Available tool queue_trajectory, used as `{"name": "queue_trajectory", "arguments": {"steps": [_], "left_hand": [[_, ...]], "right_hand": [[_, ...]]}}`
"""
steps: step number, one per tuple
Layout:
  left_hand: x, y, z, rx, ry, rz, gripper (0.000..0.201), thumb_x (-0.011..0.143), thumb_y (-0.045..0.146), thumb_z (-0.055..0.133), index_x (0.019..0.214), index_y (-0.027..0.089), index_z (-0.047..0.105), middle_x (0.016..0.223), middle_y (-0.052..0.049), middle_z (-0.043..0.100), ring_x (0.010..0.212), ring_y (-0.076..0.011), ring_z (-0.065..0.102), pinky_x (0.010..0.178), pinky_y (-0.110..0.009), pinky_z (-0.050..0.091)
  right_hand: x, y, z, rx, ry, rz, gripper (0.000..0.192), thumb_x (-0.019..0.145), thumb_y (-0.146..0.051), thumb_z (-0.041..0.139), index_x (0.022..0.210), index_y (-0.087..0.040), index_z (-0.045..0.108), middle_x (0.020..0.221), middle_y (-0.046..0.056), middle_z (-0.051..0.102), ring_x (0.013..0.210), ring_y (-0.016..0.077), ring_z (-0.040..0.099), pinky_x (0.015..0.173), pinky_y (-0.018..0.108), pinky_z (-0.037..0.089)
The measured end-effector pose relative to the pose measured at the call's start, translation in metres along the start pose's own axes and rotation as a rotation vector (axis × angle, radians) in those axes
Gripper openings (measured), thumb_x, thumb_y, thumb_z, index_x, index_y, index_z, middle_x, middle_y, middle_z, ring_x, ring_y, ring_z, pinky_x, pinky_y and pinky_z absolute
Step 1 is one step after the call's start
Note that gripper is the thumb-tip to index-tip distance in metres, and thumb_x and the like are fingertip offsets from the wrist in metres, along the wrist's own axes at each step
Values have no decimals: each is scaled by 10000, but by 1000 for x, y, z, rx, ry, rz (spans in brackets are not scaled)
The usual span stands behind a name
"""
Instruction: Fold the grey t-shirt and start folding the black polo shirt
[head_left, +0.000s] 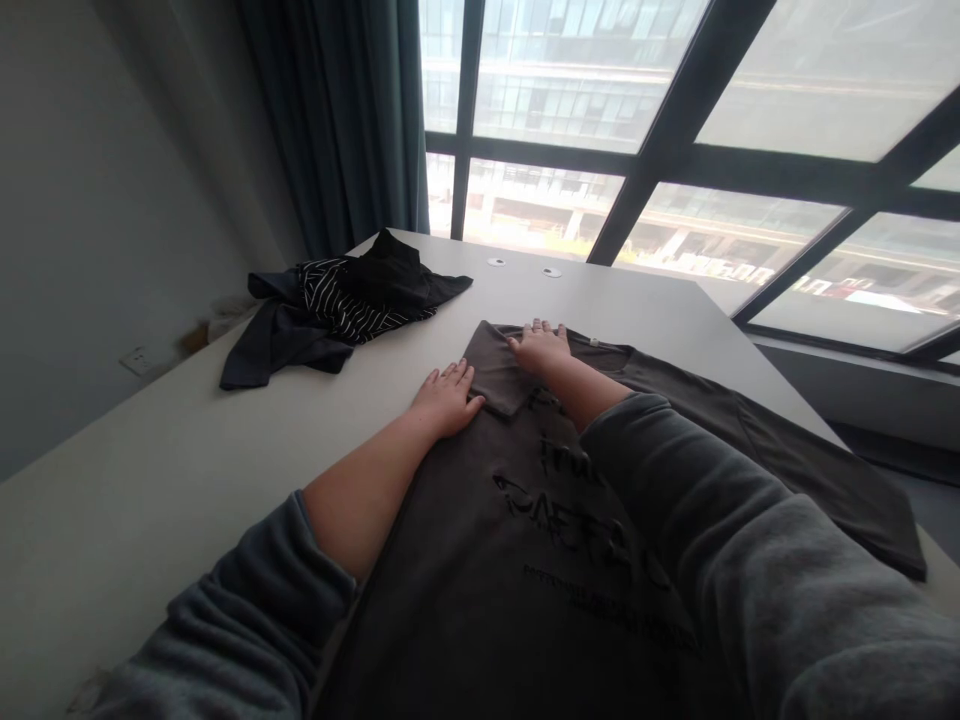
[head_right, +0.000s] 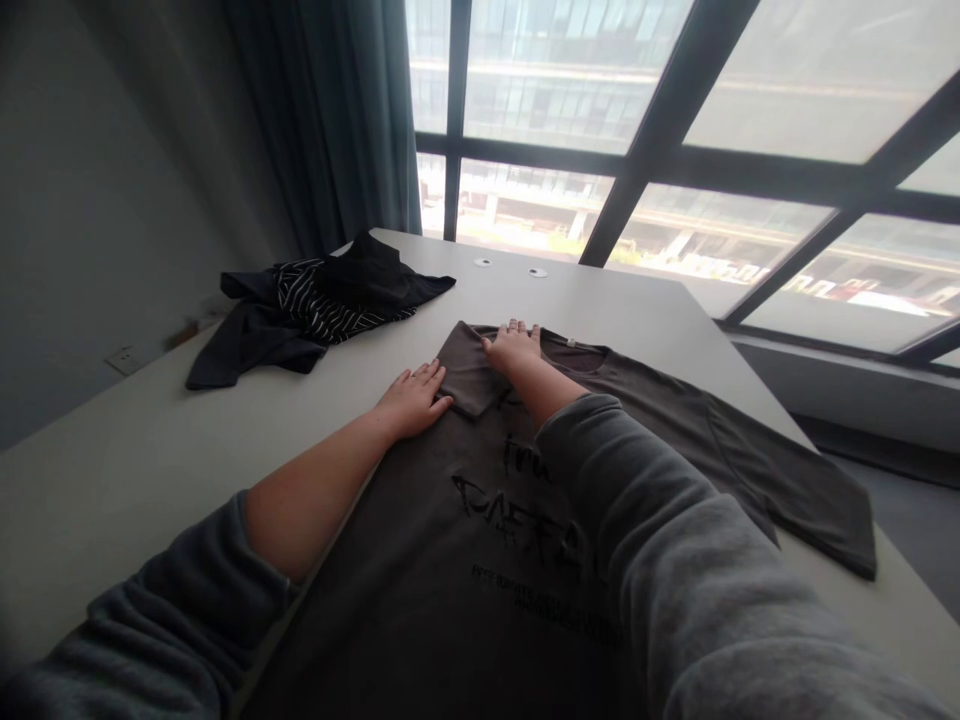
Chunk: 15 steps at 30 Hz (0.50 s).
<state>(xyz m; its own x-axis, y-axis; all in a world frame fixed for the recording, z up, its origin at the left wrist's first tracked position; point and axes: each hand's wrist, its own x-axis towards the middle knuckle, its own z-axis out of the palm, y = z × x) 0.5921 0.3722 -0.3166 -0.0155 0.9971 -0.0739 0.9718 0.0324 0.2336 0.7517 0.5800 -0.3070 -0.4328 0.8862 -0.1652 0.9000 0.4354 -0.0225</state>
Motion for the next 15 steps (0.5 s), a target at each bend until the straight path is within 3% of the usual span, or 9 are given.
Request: {"name": "queue_trajectory", "arguments": {"steps": [4, 9, 15], "left_hand": [[0, 2, -2, 2, -4, -15, 785, 1063, 607, 329, 1700, 149, 303, 1780, -124, 215, 1646, -289, 229, 1337, -469, 184], [0, 2, -5, -5, -38, -8, 761, 1075, 591, 303, 1707, 167, 287, 1787, -103, 196, 1649, -277, 223, 1338, -480, 173], [-4, 3, -11, 53, -35, 11, 725, 1076, 578, 329, 1704, 214, 318, 1790, -75, 192, 1659, -308, 173, 1336, -532, 149]], "right_hand": [[1, 12, 5, 46, -159, 164, 930, 1042, -718, 208, 1726, -88, 199, 1783, 204, 120, 1656, 377, 108, 1290, 689, -2], [-2, 30, 15, 125, -78, 126, 923, 1042, -705, 187, 1734, -96, 143, 1803, 143, 45, 1669, 320, 50, 1328, 586, 68], [-15, 25, 15, 85, 44, 100, 836, 1064, -623, 242, 1708, -90, 272, 1796, 152, 131, 1665, 330, 65, 1330, 569, 61]]}}
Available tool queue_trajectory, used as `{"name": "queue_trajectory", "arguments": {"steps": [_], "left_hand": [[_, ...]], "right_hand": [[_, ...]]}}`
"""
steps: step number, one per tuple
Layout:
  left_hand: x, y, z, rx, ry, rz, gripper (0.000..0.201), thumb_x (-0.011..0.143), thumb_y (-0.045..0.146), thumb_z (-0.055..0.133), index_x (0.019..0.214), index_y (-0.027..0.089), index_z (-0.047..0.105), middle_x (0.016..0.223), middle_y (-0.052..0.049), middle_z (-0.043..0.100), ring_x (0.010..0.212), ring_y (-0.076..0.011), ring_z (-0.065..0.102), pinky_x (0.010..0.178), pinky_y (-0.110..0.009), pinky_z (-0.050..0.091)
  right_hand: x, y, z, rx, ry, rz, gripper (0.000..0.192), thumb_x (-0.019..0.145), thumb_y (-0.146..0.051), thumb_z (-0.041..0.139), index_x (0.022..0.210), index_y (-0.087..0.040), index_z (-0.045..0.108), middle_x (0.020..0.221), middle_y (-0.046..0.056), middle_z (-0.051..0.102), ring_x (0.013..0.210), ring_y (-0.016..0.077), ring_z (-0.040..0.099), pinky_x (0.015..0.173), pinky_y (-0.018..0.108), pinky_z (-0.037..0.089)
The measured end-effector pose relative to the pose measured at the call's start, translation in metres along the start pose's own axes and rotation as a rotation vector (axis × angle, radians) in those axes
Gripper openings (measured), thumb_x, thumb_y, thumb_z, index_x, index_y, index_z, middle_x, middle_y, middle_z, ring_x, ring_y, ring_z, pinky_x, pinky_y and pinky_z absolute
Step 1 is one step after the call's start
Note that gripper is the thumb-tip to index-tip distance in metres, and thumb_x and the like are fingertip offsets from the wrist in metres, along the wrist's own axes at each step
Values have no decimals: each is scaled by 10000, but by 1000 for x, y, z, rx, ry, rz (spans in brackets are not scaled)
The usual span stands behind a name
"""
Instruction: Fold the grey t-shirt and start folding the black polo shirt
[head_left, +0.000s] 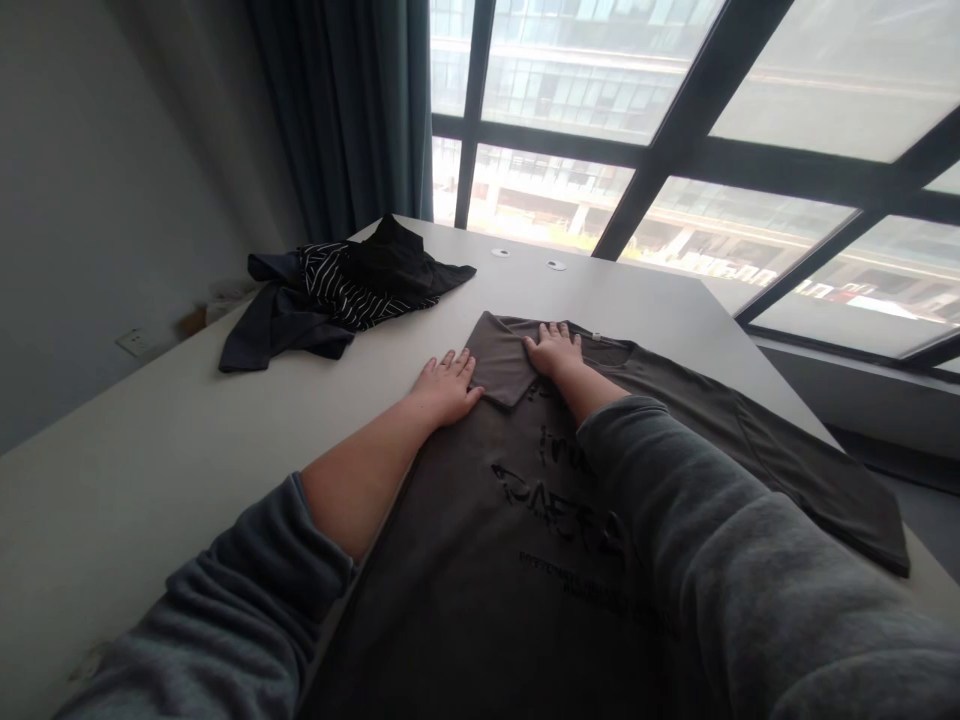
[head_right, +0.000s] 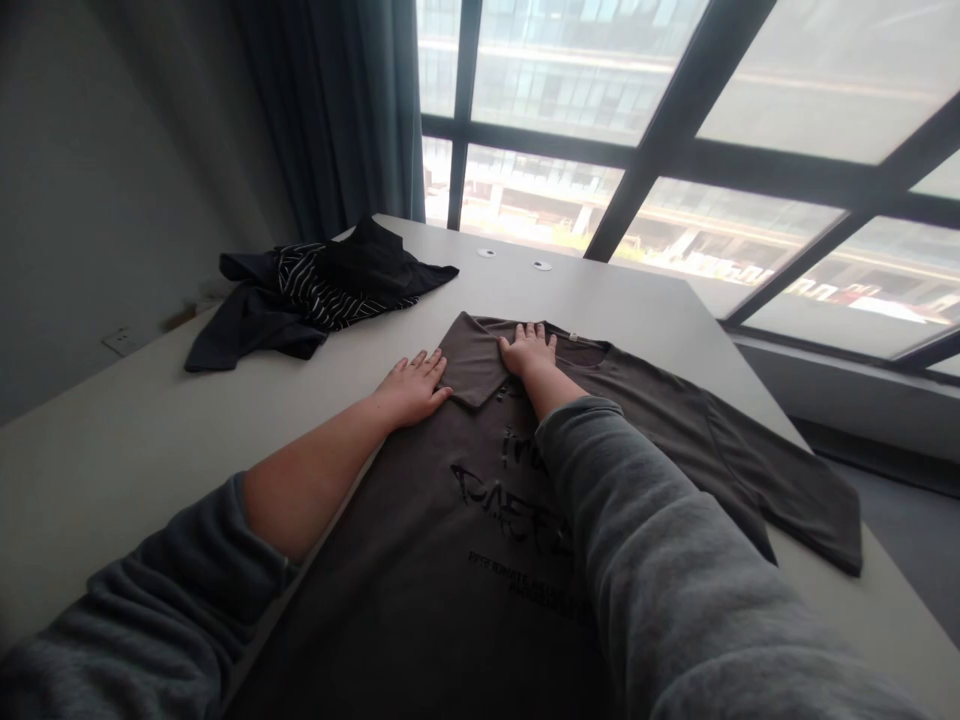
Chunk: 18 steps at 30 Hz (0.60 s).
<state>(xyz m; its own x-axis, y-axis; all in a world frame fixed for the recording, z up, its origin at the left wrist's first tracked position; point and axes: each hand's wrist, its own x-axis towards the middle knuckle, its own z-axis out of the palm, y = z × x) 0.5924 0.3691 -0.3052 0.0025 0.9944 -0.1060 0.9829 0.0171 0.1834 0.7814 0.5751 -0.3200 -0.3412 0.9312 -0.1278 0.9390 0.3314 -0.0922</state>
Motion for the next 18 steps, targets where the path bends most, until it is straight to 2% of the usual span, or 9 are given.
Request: {"name": "queue_trajectory", "arguments": {"steps": [2, 4, 7, 11, 14, 18], "left_hand": [[-3, 5, -3, 55, 35, 79, 680, 1075, 543, 373, 1675, 222, 392, 1788, -67, 201, 1665, -308, 140, 1343, -531, 106], [-7, 11, -5, 86, 55, 214, 650, 1080, 521, 382, 1650, 213, 438, 1784, -70, 220, 1666, -284, 141, 1350, -487, 86], [-11, 22, -6, 76, -10, 342, 673, 1092, 534, 348, 1670, 192, 392, 1773, -86, 254, 1657, -249, 189, 1345, -426, 129], [-15, 34, -8, 63, -114, 306, 726, 1099, 544, 318, 1708, 149, 285, 1778, -110, 215, 1656, -267, 191, 1335, -434, 175], [-19, 40, -11, 50, -143, 227, 731, 1102, 538, 300, 1712, 138, 271, 1784, -115, 188, 1657, -296, 180, 1333, -457, 187], [-22, 44, -12, 50, -155, 192, 737, 1095, 555, 303, 1713, 154, 277, 1789, -115, 166, 1657, -312, 173, 1330, -472, 189]], "right_hand": [[-9, -7, -3, -40, 100, -51, 757, 1076, -541, 284, 1672, -81, 362, 1789, 161, 169, 1662, 330, 86, 1333, 545, 56], [-18, -16, -6, -56, 177, -118, 680, 1082, -452, 303, 1641, -82, 420, 1781, 160, 209, 1657, 326, 122, 1333, 533, 70], [-30, -28, -6, -32, 183, -252, 615, 1088, -373, 302, 1628, -120, 454, 1759, 136, 290, 1642, 316, 204, 1332, 532, 110], [-35, -29, 1, -13, 1, -449, 612, 1087, -366, 346, 1670, -187, 398, 1769, 89, 268, 1641, 315, 222, 1320, 535, 187], [-35, -24, 4, 10, -50, -447, 646, 1093, -385, 341, 1708, -187, 313, 1787, 80, 196, 1648, 321, 196, 1320, 537, 197], [-35, -23, 4, 10, -44, -427, 654, 1097, -401, 333, 1713, -184, 301, 1788, 77, 186, 1652, 319, 180, 1327, 521, 185]]}}
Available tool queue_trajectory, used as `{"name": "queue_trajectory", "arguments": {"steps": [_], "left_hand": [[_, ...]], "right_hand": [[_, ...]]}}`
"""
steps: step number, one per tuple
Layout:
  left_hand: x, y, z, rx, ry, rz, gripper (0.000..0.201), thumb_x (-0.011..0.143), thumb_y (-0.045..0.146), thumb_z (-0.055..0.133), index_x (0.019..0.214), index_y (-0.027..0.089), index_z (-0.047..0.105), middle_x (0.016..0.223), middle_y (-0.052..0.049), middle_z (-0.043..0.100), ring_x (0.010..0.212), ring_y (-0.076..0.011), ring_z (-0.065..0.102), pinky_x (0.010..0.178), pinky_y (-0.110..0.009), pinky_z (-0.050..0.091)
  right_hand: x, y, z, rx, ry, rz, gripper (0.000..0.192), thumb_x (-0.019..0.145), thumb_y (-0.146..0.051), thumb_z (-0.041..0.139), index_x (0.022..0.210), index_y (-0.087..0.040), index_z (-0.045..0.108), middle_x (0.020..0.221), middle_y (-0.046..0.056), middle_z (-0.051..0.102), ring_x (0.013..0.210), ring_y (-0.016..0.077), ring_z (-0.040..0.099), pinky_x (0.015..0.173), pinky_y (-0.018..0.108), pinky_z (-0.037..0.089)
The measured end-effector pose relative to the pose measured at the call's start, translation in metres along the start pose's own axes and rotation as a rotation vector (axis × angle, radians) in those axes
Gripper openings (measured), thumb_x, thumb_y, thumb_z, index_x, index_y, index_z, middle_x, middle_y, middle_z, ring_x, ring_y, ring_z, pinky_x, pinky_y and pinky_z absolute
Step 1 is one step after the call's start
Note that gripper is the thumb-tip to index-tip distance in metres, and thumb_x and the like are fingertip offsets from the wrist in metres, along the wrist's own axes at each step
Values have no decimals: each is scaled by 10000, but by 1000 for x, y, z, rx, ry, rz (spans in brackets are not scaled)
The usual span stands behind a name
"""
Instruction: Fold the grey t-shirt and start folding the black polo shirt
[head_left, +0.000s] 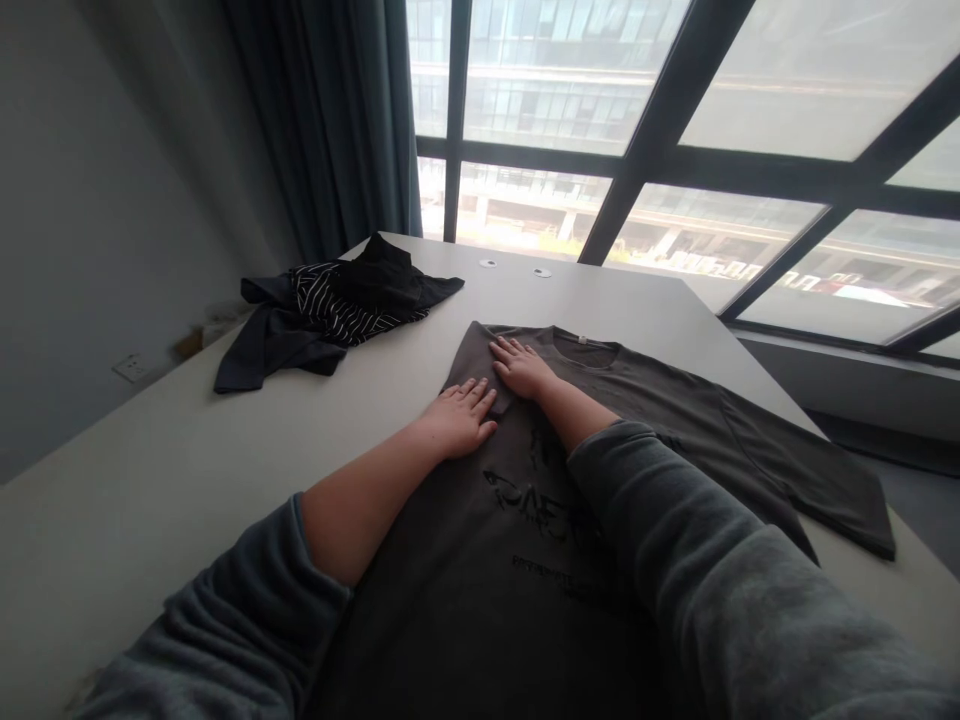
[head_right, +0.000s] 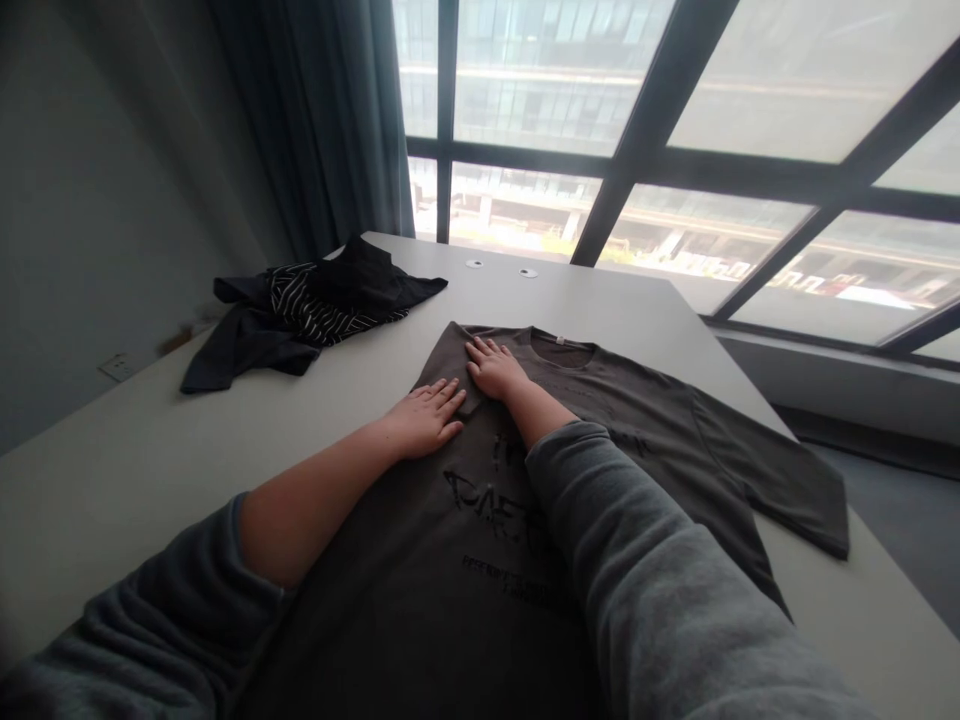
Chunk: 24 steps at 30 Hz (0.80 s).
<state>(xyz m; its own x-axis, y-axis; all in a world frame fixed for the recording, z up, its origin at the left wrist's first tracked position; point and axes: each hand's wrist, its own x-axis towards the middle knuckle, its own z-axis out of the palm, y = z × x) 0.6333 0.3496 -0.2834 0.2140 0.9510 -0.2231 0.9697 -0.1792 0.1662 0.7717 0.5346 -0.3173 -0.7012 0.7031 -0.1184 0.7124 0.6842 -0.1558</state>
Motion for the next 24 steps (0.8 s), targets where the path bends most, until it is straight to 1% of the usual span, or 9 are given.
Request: {"name": "queue_trajectory", "arguments": {"steps": [4, 9, 11, 14, 16, 19, 21, 24], "left_hand": [[2, -6, 1, 13, 2, 39, 759, 1089, 572, 324, 1710, 138, 276, 1788, -130, 157, 1658, -320, 166, 1327, -481, 186], [5, -18, -3, 13, 19, 108, 755, 1092, 563, 362, 1705, 130, 285, 1785, -130, 191, 1657, -292, 176, 1336, -428, 156], [5, -15, -2, 15, 30, 91, 739, 1096, 546, 371, 1700, 126, 301, 1781, -136, 208, 1654, -302, 187, 1335, -439, 162], [-3, -1, 3, 29, 78, 61, 723, 1096, 536, 388, 1683, 116, 342, 1771, -166, 230, 1650, -348, 187, 1331, -501, 162], [-18, 12, 10, 28, 112, 139, 710, 1096, 550, 394, 1678, 143, 365, 1769, -167, 238, 1651, -356, 180, 1327, -527, 156], [-52, 26, 21, -6, 95, 367, 709, 1086, 607, 409, 1685, 229, 364, 1776, -136, 233, 1652, -339, 188, 1324, -541, 154], [-80, 30, 25, -35, 78, 478, 716, 1074, 621, 440, 1688, 262, 357, 1779, -120, 227, 1652, -336, 191, 1327, -554, 138], [-121, 29, 25, -61, 52, 559, 721, 1057, 596, 506, 1686, 277, 358, 1785, -103, 200, 1653, -343, 179, 1332, -567, 111]], "right_hand": [[0, 0, 1, 3, 13, -14, 659, 1096, -406, 335, 1712, -173, 303, 1785, 82, 193, 1651, 322, 182, 1324, 521, 196], [1, 1, 3, 3, 22, -20, 660, 1092, -408, 353, 1709, -177, 311, 1785, 84, 197, 1651, 323, 182, 1323, 523, 194], [1, 1, 3, 6, 27, -19, 660, 1092, -409, 356, 1709, -178, 312, 1785, 82, 198, 1651, 323, 183, 1323, 519, 193], [0, 0, 2, 13, 28, -15, 665, 1091, -410, 358, 1710, -172, 310, 1786, 79, 197, 1650, 325, 184, 1325, 513, 189], [0, -1, 1, 16, 26, -15, 667, 1090, -412, 355, 1709, -168, 310, 1787, 79, 194, 1650, 325, 185, 1325, 508, 190], [-1, -2, 0, 23, 25, -19, 672, 1090, -424, 345, 1710, -168, 309, 1786, 83, 197, 1649, 330, 188, 1322, 510, 199], [-2, -2, 0, 23, 26, -20, 676, 1089, -430, 342, 1711, -167, 307, 1786, 86, 198, 1648, 336, 189, 1321, 513, 199], [-1, -1, 1, 19, 31, -21, 680, 1086, -433, 345, 1711, -167, 309, 1785, 90, 202, 1646, 336, 196, 1322, 509, 198]]}}
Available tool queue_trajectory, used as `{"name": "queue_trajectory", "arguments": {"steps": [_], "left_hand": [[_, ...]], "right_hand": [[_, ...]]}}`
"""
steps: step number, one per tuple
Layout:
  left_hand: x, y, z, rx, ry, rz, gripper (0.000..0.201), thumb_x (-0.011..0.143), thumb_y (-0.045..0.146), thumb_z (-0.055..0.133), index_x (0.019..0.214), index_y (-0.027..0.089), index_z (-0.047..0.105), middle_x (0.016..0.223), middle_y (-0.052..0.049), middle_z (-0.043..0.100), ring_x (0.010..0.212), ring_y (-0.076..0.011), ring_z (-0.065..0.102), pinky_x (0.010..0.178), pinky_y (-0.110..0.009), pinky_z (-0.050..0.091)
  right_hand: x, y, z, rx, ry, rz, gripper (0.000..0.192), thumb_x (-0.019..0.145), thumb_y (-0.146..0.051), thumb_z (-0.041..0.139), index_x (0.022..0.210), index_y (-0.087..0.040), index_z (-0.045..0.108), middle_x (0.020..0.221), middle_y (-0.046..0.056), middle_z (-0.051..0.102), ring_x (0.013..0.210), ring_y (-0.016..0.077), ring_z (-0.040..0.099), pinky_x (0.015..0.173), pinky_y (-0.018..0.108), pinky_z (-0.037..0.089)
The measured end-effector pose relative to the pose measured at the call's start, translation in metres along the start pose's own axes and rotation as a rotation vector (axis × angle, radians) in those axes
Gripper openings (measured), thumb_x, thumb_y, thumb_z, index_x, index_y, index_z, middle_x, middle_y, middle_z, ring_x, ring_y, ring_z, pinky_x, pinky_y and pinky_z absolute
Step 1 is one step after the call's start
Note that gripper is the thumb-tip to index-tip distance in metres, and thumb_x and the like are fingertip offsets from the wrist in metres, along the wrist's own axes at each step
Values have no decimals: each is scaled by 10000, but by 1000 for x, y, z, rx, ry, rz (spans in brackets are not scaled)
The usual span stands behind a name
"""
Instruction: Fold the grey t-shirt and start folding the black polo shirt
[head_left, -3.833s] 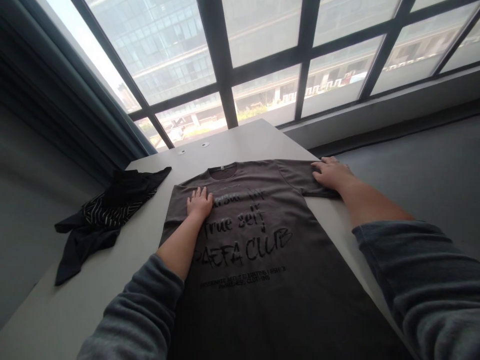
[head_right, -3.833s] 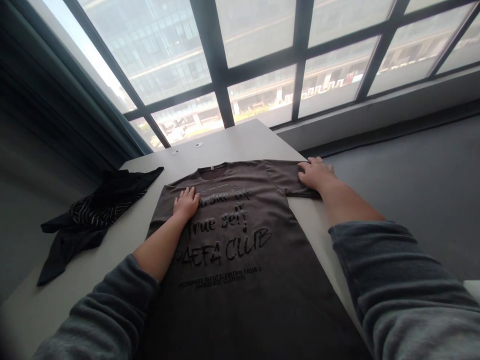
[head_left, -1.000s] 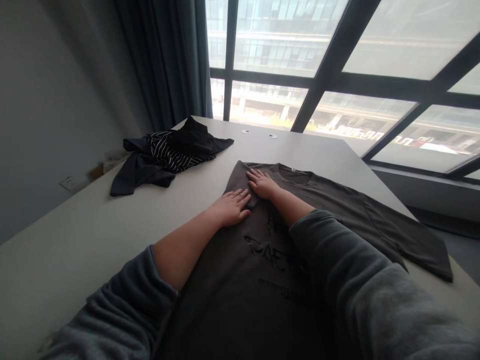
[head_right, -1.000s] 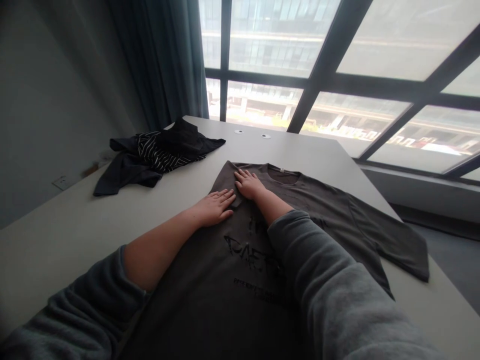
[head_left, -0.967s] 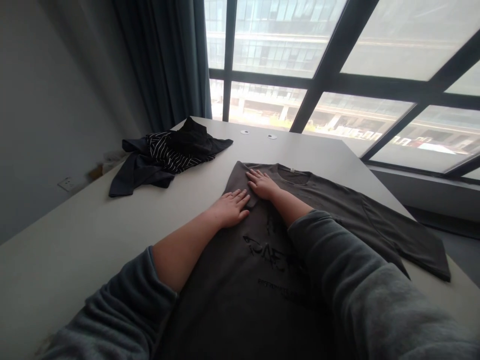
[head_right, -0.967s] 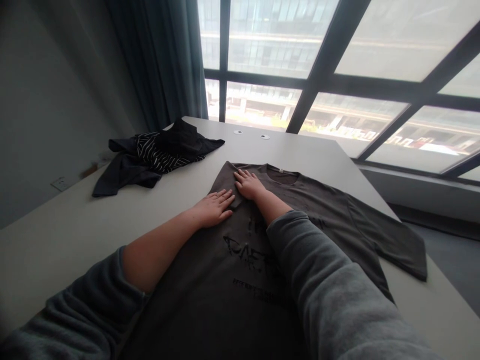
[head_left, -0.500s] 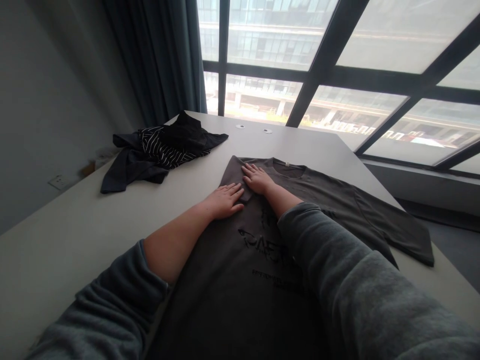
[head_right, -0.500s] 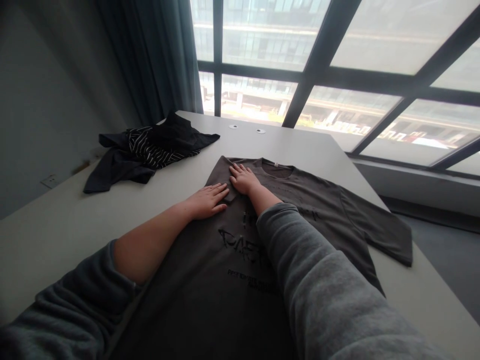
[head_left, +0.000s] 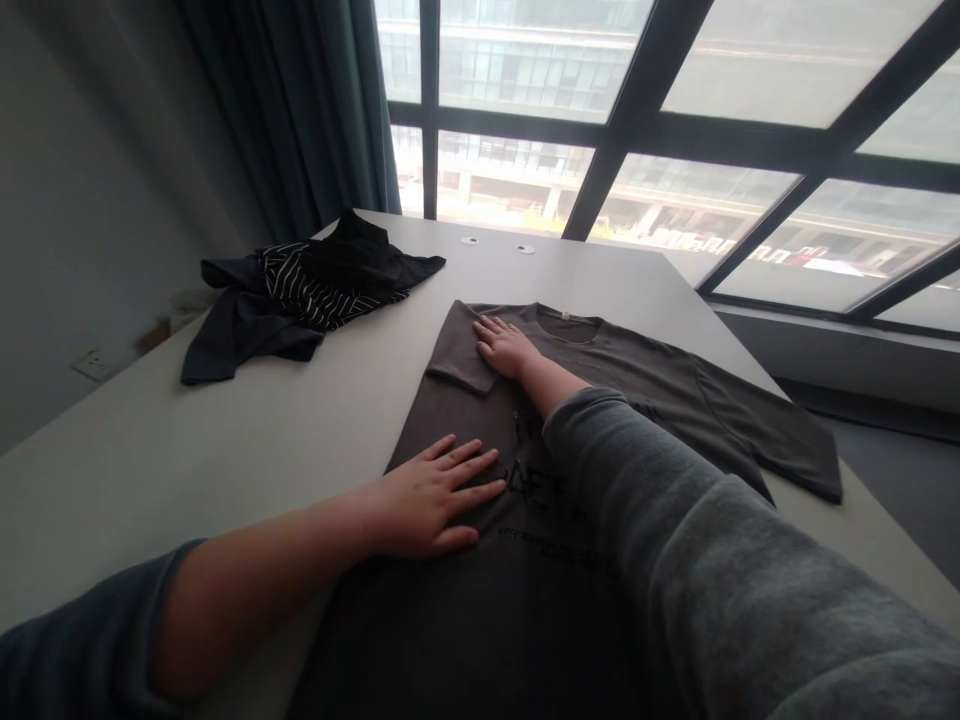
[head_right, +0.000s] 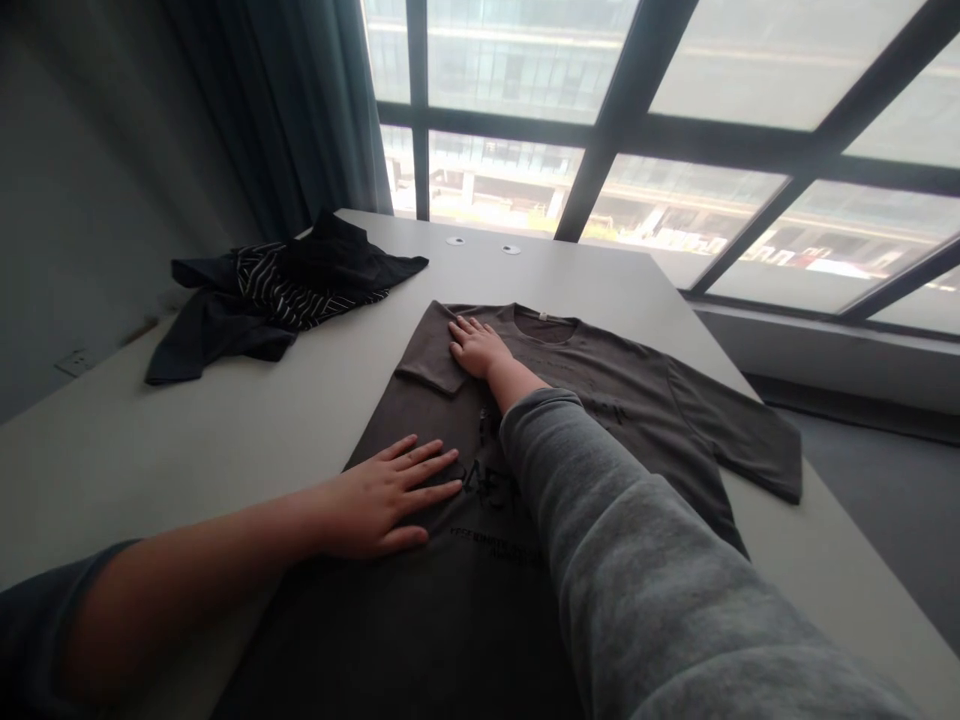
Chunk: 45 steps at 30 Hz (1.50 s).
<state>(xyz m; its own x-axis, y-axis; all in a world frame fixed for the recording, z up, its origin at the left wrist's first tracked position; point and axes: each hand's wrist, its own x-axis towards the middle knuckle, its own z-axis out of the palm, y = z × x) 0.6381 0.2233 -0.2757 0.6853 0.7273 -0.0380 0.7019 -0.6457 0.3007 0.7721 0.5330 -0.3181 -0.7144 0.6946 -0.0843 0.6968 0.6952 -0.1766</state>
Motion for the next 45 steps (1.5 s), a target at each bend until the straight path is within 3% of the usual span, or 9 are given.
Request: {"name": "queue_trajectory", "arguments": {"steps": [6, 10, 13, 16, 21, 30, 37, 41, 45], "left_hand": [[-44, 27, -9, -69, -58, 41, 775, 1018, 577, 590, 1691, 283, 344, 1782, -99, 200, 1645, -352, 206, 1340, -566, 95], [-49, 27, -12, -104, -74, 46, 701, 1043, 595, 549, 1668, 319, 392, 1781, -77, 220, 1643, -332, 224, 1344, -546, 101], [-46, 21, -11, -99, -64, 27, 638, 1074, 589, 493, 1657, 341, 412, 1779, -52, 241, 1646, -300, 227, 1347, -507, 118], [-43, 14, -6, -54, -58, -60, 641, 1098, 588, 427, 1677, 316, 376, 1785, -44, 210, 1660, -281, 169, 1347, -476, 122], [-41, 0, 6, 23, 12, -193, 662, 1118, 585, 341, 1703, 278, 312, 1782, -58, 225, 1656, -256, 191, 1343, -446, 141], [-43, -8, 13, 117, 72, -262, 665, 1096, 622, 377, 1685, 312, 366, 1763, -61, 293, 1619, -294, 307, 1309, -463, 236], [-28, 17, 4, 170, 19, -136, 620, 1088, 575, 453, 1647, 307, 440, 1766, -81, 286, 1619, -320, 302, 1304, -510, 231], [4, 32, 1, 140, -49, -38, 656, 1088, 584, 449, 1669, 283, 396, 1754, -84, 313, 1621, -295, 299, 1304, -485, 235], [42, 41, 5, 124, -57, -26, 671, 1093, 575, 440, 1680, 257, 369, 1753, -111, 307, 1627, -308, 281, 1295, -514, 250]], "right_hand": [[-1, -1, 1, 10, 47, 4, 645, 1072, -397, 390, 1676, -171, 394, 1764, 105, 286, 1630, 339, 244, 1306, 533, 235], [-18, -11, -4, -29, 300, 35, 527, 1055, -332, 417, 1504, -134, 613, 1666, 167, 455, 1565, 337, 360, 1312, 555, 198], [-49, -21, -7, -30, 409, 14, 511, 1059, -329, 412, 1489, -142, 616, 1655, 173, 461, 1556, 326, 370, 1319, 579, 157], [-96, -32, -7, -28, 309, 7, 574, 1075, -382, 404, 1585, -144, 515, 1721, 166, 363, 1608, 325, 288, 1322, 577, 152], [-198, -60, -4, 4, -55, -22, 695, 1098, -517, 371, 1693, -159, 349, 1769, 164, 233, 1651, 331, 183, 1324, 585, 168], [-350, -140, -15, 208, -235, -330, 805, 1051, -597, 535, 1712, -198, 305, 1780, 158, 134, 1661, 346, 87, 1334, 615, 72], [-400, -175, -24, 332, -293, -345, 797, 1041, -576, 574, 1719, -275, 282, 1771, 137, 177, 1656, 349, 113, 1322, 657, 34], [-409, -183, -30, 370, -290, -360, 715, 1074, -560, 525, 1698, -258, 347, 1757, 150, 234, 1646, 353, 168, 1324, 652, 91], [-415, -182, -30, 410, -273, -512, 619, 1101, -504, 497, 1648, -217, 451, 1716, 153, 362, 1625, 326, 271, 1333, 604, 158]]}}
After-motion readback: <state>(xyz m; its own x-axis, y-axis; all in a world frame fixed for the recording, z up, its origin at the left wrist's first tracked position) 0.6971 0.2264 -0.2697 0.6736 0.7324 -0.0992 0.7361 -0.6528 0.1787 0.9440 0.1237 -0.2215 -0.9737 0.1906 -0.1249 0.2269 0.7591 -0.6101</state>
